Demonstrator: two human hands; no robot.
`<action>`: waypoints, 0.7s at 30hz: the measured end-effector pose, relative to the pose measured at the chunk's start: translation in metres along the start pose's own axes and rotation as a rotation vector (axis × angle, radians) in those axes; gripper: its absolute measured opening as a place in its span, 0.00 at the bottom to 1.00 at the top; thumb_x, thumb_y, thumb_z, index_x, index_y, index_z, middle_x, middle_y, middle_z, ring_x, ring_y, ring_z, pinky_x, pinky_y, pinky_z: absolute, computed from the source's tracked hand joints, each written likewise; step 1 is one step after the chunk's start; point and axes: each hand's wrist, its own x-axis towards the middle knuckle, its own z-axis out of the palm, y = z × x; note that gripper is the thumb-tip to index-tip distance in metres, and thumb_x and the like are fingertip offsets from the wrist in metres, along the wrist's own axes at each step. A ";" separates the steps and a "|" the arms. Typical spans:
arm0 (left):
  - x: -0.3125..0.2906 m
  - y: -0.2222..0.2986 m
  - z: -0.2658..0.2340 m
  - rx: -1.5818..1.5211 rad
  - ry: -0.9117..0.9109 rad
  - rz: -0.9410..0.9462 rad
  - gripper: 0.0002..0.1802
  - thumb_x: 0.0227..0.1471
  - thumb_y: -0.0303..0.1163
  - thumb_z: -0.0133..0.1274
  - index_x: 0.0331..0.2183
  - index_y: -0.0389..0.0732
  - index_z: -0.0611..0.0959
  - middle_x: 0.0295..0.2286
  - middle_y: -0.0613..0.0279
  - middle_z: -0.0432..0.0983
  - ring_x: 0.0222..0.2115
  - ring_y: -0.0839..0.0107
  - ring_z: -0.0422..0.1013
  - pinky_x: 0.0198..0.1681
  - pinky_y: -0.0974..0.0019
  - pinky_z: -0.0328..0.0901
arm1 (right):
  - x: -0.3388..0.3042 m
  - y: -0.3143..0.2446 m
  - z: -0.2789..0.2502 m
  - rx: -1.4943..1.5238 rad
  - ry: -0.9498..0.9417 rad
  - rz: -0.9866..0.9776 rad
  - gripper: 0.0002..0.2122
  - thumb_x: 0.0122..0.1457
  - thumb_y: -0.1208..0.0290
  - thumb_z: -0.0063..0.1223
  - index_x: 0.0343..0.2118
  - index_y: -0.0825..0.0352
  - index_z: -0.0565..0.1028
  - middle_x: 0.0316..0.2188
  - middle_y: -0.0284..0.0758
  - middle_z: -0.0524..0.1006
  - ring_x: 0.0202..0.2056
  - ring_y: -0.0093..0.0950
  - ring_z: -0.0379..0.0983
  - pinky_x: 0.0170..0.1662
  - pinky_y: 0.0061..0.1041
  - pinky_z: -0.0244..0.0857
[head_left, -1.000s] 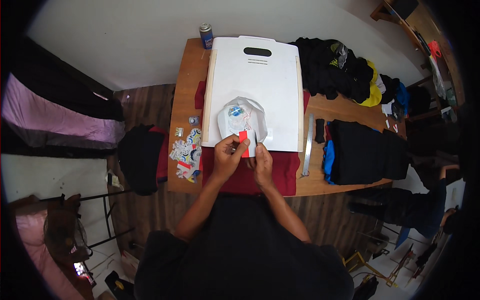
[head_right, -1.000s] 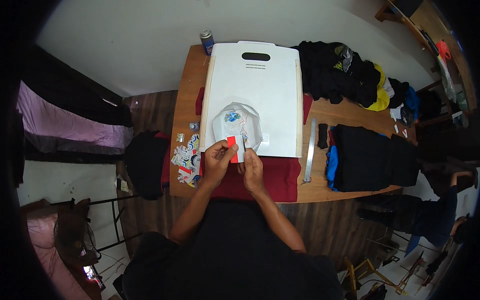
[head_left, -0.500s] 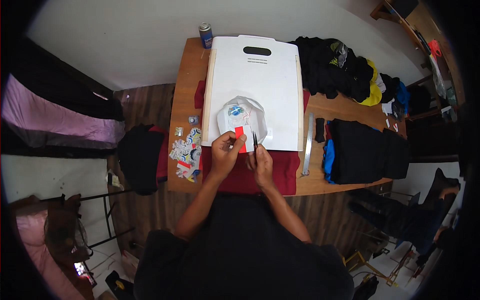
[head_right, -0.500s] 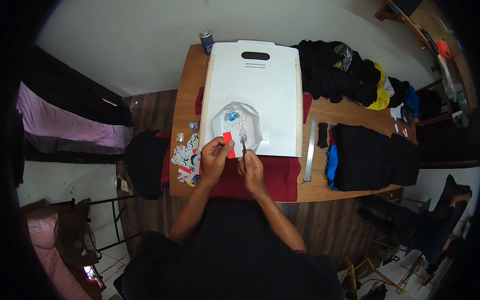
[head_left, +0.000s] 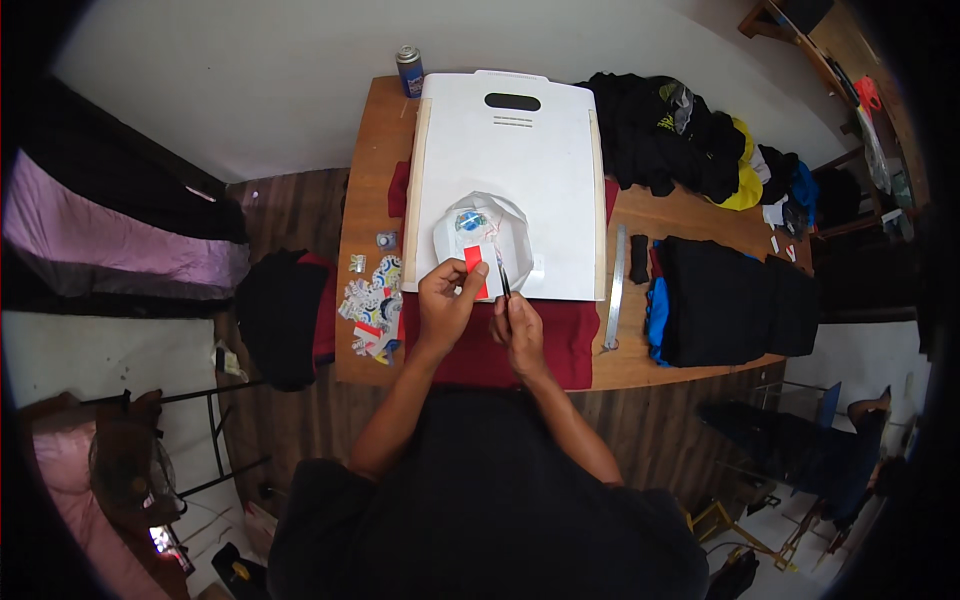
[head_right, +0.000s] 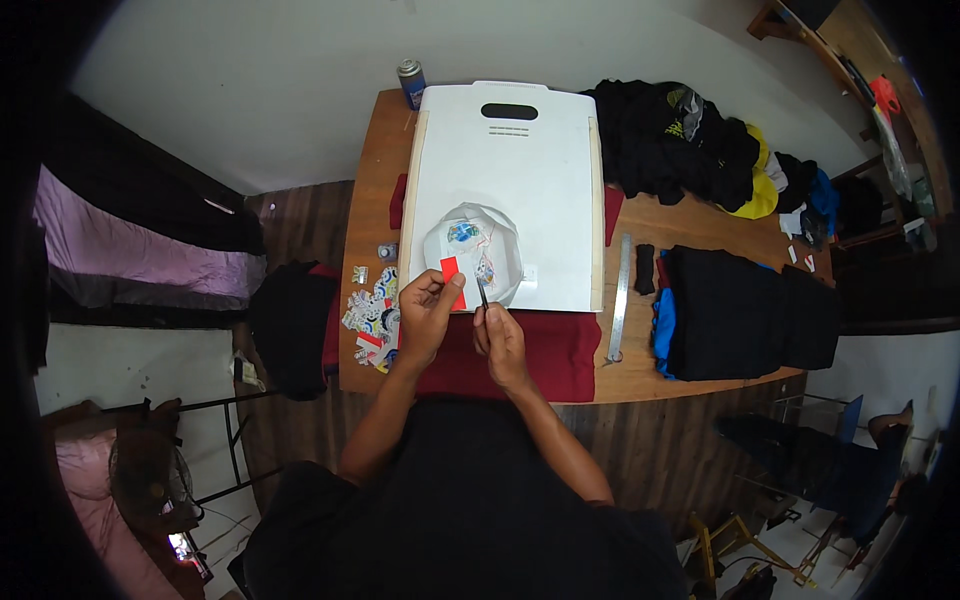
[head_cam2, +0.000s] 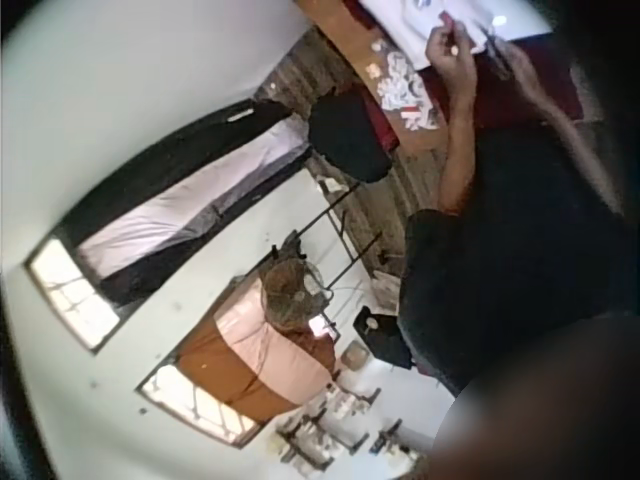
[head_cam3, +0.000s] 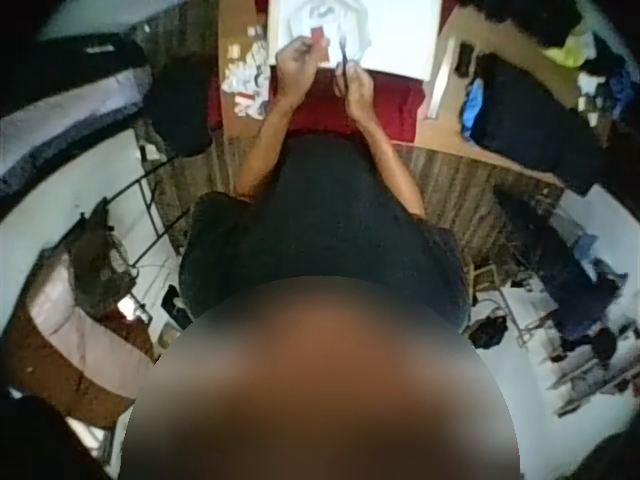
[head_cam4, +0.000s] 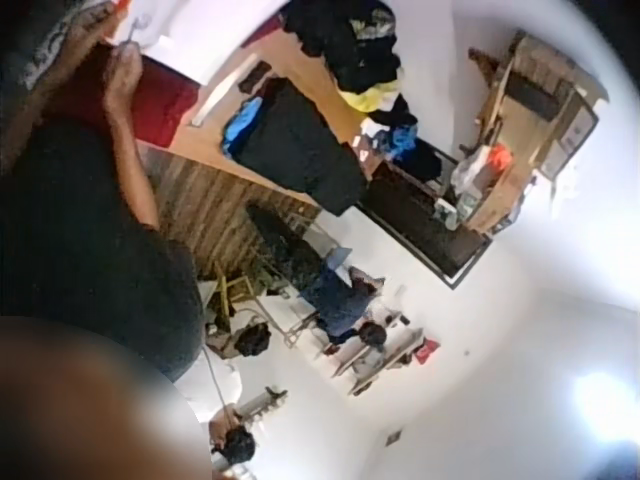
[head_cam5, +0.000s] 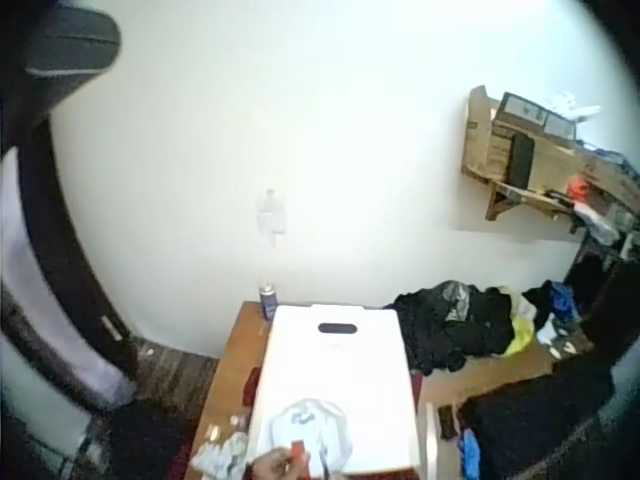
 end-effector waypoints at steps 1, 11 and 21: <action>0.000 0.000 0.000 0.000 0.001 0.000 0.07 0.56 0.26 0.57 0.26 0.37 0.79 0.24 0.71 0.75 0.25 0.87 0.67 0.30 0.80 0.61 | -0.001 -0.001 0.002 0.009 0.012 0.016 0.16 0.71 0.59 0.34 0.33 0.65 0.67 0.14 0.22 0.55 0.15 0.13 0.47 0.20 0.17 0.46; -0.003 0.001 0.002 -0.001 0.036 0.018 0.09 0.55 0.25 0.58 0.24 0.36 0.78 0.20 0.73 0.71 0.22 0.88 0.63 0.25 0.80 0.57 | 0.001 0.000 0.007 0.022 0.027 0.040 0.16 0.71 0.60 0.34 0.32 0.65 0.67 0.13 0.22 0.55 0.15 0.13 0.47 0.19 0.17 0.46; -0.003 -0.002 -0.003 -0.007 0.030 0.029 0.08 0.57 0.25 0.57 0.25 0.37 0.78 0.23 0.71 0.74 0.24 0.88 0.66 0.30 0.80 0.60 | 0.003 0.003 0.006 0.046 0.063 0.005 0.15 0.71 0.59 0.34 0.33 0.65 0.67 0.14 0.23 0.56 0.15 0.13 0.47 0.19 0.18 0.45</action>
